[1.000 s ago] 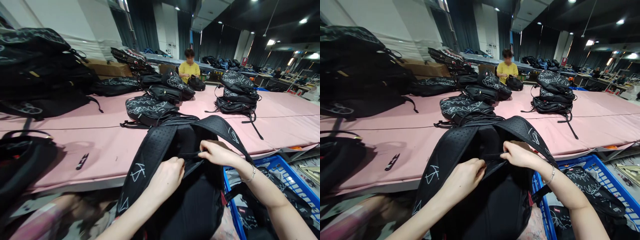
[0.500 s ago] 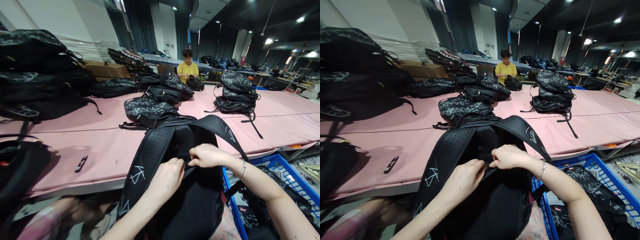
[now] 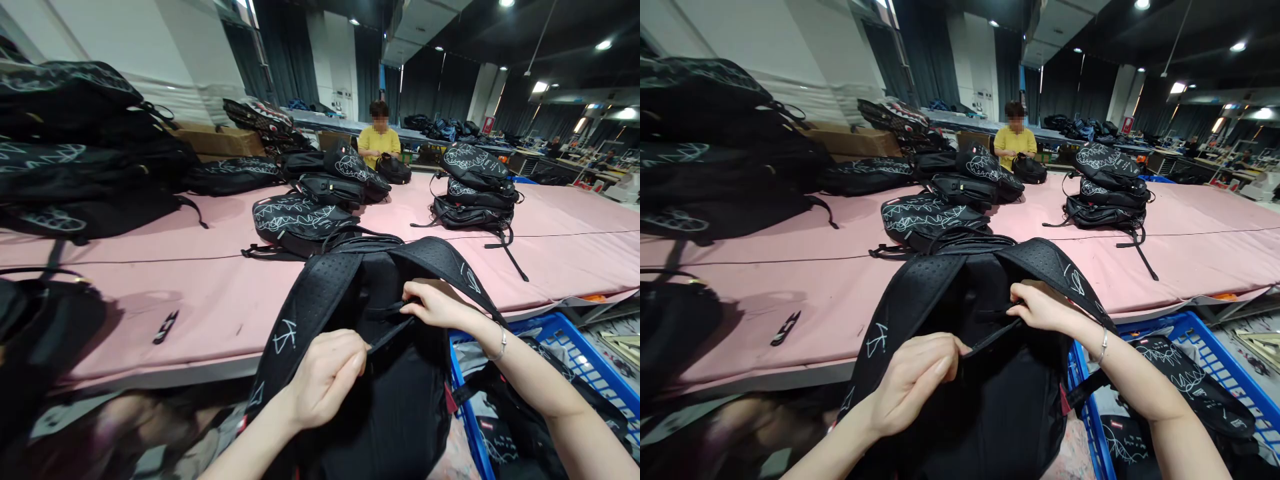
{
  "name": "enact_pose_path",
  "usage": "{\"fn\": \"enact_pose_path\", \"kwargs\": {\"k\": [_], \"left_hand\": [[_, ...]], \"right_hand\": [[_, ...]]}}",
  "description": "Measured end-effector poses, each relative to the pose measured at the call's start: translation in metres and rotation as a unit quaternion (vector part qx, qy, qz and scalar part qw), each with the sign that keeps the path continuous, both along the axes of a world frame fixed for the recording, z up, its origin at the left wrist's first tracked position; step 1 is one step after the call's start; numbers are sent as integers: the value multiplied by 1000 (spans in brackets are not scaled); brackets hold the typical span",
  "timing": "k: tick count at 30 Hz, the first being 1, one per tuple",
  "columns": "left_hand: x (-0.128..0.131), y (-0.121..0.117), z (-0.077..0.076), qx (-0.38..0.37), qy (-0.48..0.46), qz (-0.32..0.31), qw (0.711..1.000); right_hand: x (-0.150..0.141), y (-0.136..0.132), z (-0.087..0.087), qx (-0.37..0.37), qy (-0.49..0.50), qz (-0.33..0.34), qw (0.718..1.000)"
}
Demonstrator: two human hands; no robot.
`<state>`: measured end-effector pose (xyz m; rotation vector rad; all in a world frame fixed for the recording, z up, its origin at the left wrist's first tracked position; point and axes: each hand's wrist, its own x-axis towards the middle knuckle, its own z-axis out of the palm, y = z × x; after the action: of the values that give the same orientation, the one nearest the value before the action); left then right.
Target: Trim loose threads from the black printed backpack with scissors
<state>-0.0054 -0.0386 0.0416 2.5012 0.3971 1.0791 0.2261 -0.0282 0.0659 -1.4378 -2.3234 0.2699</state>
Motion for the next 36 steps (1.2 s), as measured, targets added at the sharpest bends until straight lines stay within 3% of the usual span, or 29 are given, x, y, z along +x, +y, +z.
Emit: {"fn": "enact_pose_path", "kwargs": {"k": [2, 5, 10, 15, 20, 25, 29, 33, 36], "left_hand": [[-2, 3, 0, -21, -3, -15, 1000], [1, 7, -1, -35, -4, 11, 999], [5, 10, -6, -27, -17, 33, 999], [4, 14, -8, -46, -30, 43, 998], [-1, 14, -5, -62, -29, 64, 996], [-5, 13, 5, -75, -9, 88, 993], [0, 15, 12, -54, 36, 93, 994], [10, 9, 6, 33, 104, 105, 988], [15, 3, -2, 86, 103, 106, 985]], "right_hand": [[3, 3, -1, 28, -21, 37, 999], [3, 7, -2, 52, -92, 78, 991], [-6, 9, 4, 70, -219, 79, 970], [-17, 13, 13, 36, -279, 78, 956], [-7, 17, 13, -11, -154, 109, 982], [12, 9, -6, -18, 35, 100, 994], [17, -4, -16, -6, 39, 123, 992], [17, -11, -8, 16, 10, 89, 996], [16, -6, -4, 79, -50, 56, 994]]}}
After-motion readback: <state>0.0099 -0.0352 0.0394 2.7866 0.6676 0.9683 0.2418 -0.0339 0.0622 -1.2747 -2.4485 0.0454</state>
